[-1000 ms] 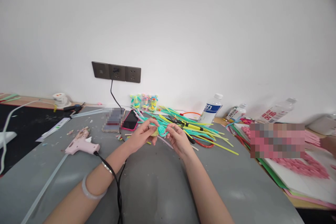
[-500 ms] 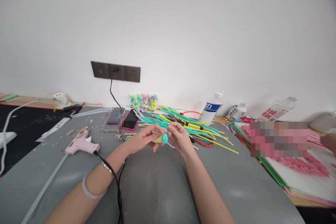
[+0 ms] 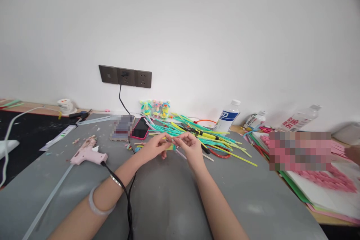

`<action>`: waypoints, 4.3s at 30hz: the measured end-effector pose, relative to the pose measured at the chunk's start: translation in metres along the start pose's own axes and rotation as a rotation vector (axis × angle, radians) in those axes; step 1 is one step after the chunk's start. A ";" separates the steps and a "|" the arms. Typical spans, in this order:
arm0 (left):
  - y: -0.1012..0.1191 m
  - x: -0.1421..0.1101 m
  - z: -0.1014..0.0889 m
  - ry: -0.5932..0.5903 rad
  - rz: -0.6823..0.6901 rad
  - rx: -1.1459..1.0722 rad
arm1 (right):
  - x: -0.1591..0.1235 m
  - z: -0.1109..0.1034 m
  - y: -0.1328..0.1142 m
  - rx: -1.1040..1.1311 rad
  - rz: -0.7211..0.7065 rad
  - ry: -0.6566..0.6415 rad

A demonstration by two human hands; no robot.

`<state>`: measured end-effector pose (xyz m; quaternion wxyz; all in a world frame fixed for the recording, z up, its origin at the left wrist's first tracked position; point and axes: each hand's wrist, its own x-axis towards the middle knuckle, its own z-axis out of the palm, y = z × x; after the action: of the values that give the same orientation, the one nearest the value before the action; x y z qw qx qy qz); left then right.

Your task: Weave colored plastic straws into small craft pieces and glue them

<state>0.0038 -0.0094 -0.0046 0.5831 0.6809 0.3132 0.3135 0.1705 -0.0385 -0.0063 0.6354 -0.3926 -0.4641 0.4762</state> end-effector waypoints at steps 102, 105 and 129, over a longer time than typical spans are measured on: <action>0.011 0.002 -0.011 0.208 -0.089 -0.302 | 0.016 -0.018 0.017 0.173 0.186 -0.109; 0.009 0.004 -0.011 0.228 -0.048 -0.263 | 0.016 -0.019 0.017 0.177 0.219 -0.133; 0.000 0.002 0.000 0.091 0.113 0.078 | 0.012 -0.007 0.023 0.179 0.271 -0.103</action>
<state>0.0047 -0.0078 -0.0041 0.5228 0.7047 0.3125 0.3639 0.1728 -0.0217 -0.0267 0.5733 -0.3683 -0.3945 0.6165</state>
